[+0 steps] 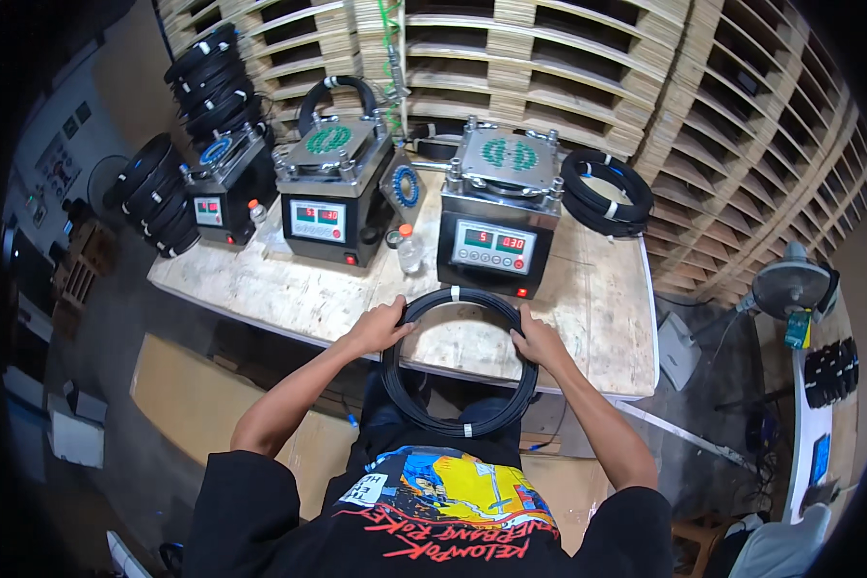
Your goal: The person operates a heat press machine to process coiled black cables. They place a cable coil into the machine, close the press, and wait for the cycle to complete. Afterward, they remove the processed coil and repeat the process with a second coil.
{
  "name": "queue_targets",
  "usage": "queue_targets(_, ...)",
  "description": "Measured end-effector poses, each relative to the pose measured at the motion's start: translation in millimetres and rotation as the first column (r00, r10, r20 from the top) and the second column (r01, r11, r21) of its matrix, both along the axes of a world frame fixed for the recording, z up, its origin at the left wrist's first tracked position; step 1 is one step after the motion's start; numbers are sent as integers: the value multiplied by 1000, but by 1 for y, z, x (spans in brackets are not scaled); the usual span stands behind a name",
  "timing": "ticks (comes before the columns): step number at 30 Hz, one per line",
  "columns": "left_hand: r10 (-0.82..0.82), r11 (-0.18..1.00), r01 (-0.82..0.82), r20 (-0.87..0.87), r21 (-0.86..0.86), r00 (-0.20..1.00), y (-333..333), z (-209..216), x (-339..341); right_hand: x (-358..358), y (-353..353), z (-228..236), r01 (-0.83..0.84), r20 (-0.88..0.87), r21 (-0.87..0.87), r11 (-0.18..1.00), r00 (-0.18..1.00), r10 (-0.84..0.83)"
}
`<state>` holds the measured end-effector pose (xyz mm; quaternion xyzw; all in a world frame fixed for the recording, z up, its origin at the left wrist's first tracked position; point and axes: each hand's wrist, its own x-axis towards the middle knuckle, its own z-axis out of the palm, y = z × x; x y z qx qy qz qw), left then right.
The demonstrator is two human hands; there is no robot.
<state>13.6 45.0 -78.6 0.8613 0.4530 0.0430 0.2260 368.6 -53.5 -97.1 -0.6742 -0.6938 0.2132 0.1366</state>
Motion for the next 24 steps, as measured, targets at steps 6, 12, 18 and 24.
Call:
queue_targets(6, 92, 992, -104, 158, 71, 983, -24, 25, -52, -42, 27, 35, -128, -17, 328, 936, 990, 142)
queue_targets(12, 162, 949, -226, 274, 220, 948, -3, 95, -125, -125, 78, 126, -125, -55, 341, 932, 987, 153)
queue_targets(18, 100, 879, -251, 359, 404, 928, 72, 178, -194, -204, 155, 206, -28, -152, 419, 908, 983, 101)
queue_targets(24, 132, 905, -268, 382, 331, 915, 176, 233, -236, -247, 259, 238, 0, -250, 486, 874, 958, 139)
